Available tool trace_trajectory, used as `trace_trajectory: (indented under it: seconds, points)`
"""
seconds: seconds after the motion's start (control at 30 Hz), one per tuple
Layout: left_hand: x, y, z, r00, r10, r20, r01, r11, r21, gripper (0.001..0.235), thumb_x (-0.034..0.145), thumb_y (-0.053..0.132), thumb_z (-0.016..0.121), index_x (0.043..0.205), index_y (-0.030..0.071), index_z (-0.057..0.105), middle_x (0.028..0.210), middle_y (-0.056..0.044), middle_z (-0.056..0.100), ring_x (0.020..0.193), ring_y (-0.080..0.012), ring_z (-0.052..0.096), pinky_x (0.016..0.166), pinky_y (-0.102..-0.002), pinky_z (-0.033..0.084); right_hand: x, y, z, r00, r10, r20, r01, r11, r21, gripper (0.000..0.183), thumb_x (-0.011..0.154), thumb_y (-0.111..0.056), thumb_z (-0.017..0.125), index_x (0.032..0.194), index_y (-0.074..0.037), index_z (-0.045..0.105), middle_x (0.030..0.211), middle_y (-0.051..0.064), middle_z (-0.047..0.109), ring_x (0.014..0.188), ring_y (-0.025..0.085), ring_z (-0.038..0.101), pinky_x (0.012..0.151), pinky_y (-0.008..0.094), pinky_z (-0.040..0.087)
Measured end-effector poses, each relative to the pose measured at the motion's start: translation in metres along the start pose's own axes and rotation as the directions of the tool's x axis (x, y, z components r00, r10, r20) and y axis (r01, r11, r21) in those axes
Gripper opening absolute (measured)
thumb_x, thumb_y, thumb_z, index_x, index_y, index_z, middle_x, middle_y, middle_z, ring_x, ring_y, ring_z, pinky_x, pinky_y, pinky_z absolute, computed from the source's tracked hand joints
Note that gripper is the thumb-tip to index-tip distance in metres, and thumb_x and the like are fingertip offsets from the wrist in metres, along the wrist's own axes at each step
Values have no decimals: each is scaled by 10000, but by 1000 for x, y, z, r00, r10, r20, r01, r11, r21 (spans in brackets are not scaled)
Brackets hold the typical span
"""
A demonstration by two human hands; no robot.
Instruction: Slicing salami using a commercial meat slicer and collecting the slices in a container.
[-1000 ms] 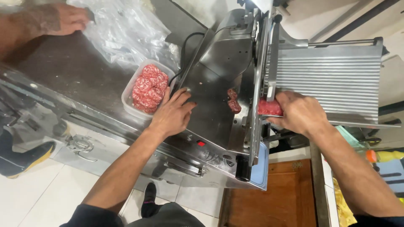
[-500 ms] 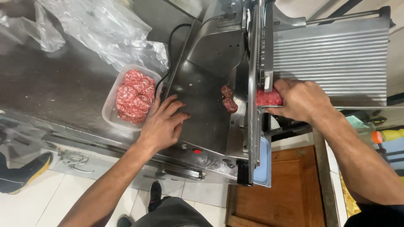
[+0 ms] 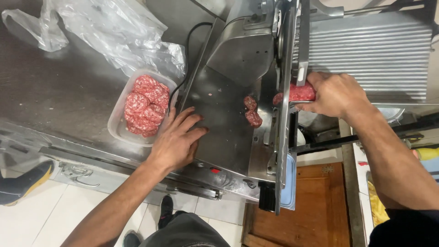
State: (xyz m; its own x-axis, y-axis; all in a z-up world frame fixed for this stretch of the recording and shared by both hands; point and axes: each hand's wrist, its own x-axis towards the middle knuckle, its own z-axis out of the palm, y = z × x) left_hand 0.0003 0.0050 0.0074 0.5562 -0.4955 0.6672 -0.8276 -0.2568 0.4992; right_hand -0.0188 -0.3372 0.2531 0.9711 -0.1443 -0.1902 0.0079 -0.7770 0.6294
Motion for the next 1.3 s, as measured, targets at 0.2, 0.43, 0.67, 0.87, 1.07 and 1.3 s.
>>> trace_trajectory:
  seconds: [0.2,0.43,0.67,0.87,1.07,1.3]
  points:
    - [0,0,0,999,-16,38,14,999,48,359,739,61,722,1094,114,734,1305,-111,602,1383,-354,457,1170,-615,274,25,14,8,1000,5,-1,-5,1000,-1,743,715,-688,793,1142,-96,655,1001,139,754,830,335,761,842,464,606]
    - [-5,-2,2,1000,-21,2,21,996,89,348,854,125,684,1199,94,708,1351,-140,553,1411,-352,405,1180,-637,238,8,5,-2,989,-1,-145,9,999,53,784,702,-644,831,1224,-88,649,879,179,767,897,382,738,887,490,575]
    - [-9,-2,6,1000,-25,-4,25,997,70,375,860,115,671,1233,76,675,1343,-143,550,1422,-350,404,1192,-620,255,-55,-26,-15,1000,7,-19,-5,996,90,722,706,-615,827,1164,-86,649,974,184,764,931,372,738,906,481,569]
    - [-8,-2,8,999,-31,-8,31,997,74,364,838,107,684,1201,84,698,1338,-140,554,1407,-356,420,1178,-628,255,-88,-45,-24,998,-52,-41,54,997,63,677,734,-607,800,1132,-83,638,1021,181,740,900,380,734,838,479,587]
    - [-6,-4,9,1000,-10,0,10,1000,25,359,783,80,706,1140,119,734,1335,-115,561,1399,-352,438,1184,-620,271,-79,-47,-27,988,29,155,-36,998,42,700,797,-643,746,1208,-93,610,956,184,772,864,359,766,858,461,600]
    - [-6,-5,7,1000,-19,13,19,1000,23,336,786,76,723,1116,132,747,1313,-101,571,1400,-351,451,1174,-596,291,-41,-22,-11,999,-14,41,12,998,56,768,707,-660,798,1172,-73,625,890,207,734,839,407,740,811,500,588]
